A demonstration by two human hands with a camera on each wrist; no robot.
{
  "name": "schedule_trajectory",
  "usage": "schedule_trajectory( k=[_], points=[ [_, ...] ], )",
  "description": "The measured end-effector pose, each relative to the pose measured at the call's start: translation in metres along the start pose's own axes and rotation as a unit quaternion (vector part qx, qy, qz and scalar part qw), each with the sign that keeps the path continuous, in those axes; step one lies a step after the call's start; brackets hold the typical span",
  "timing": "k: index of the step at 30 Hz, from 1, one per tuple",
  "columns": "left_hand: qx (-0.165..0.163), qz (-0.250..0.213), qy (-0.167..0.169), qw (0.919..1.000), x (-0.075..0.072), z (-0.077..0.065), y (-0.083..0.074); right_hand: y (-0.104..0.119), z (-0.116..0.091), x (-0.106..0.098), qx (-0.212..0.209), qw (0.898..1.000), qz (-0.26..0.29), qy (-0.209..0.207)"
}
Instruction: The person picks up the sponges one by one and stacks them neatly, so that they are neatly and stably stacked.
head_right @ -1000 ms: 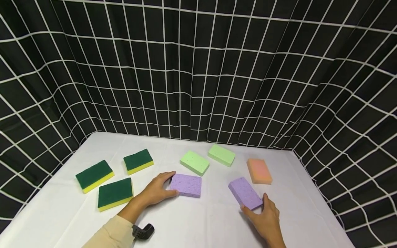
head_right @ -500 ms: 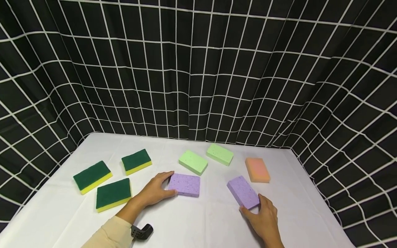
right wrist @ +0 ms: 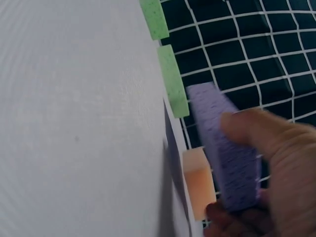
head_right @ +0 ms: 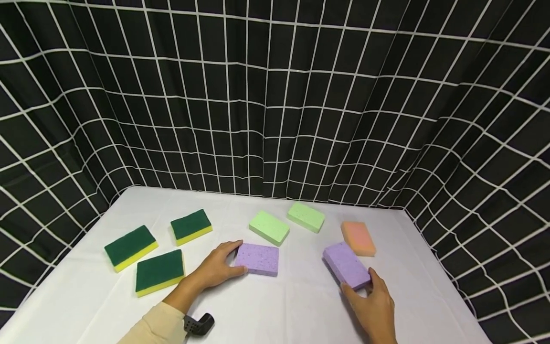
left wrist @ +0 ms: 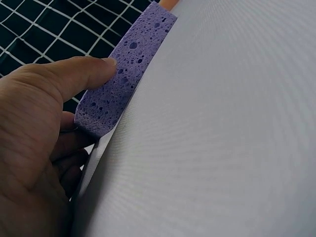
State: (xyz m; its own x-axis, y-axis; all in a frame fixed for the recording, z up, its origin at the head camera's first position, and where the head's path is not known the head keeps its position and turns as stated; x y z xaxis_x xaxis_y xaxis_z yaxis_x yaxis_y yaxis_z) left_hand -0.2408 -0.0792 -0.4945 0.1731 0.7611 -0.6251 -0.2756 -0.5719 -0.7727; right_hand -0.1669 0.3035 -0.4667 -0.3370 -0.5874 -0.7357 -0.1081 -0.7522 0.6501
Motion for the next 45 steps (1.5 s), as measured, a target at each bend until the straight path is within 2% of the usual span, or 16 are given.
schedule_trajectory(
  k=[5,12,22,27,35,45],
  points=[
    [-0.002,0.0,0.004,1.0,0.003,-0.001,0.0,0.004,-0.001,-0.011,-0.01,0.999,0.022,-0.046],
    [-0.008,0.0,0.001,1.0,0.003,-0.001,0.001,0.015,0.0,-0.023,-0.008,0.998,0.036,-0.052],
    [0.0,0.003,-0.003,1.0,0.001,0.0,0.0,0.038,0.003,-0.046,-0.09,0.991,0.091,-0.039],
    [-0.001,-0.002,-0.003,1.0,0.002,0.0,0.001,0.055,0.004,-0.055,-0.121,0.987,0.102,-0.033],
    [0.011,-0.001,-0.005,0.9999,0.003,0.0,0.001,0.076,0.005,-0.061,-0.193,0.971,0.14,-0.02],
    [0.014,0.007,-0.008,0.9998,0.003,0.0,0.002,0.097,0.008,-0.058,-0.252,0.952,0.173,0.018]
  ],
)
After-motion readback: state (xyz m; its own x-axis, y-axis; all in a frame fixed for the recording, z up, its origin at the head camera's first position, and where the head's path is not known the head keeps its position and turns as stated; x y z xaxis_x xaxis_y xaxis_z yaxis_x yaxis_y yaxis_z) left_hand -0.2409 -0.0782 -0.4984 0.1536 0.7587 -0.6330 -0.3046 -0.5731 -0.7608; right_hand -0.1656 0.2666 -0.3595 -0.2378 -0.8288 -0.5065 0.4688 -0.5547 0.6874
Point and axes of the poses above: each hand's wrist, its own z-axis towards the middle knuckle, its own x-axis out of the palm, y = z × x, the point moved 3 cm from there along z, towards the middle knuckle, and after that the axes turned 1 degree about y, right-handed, at the moved point
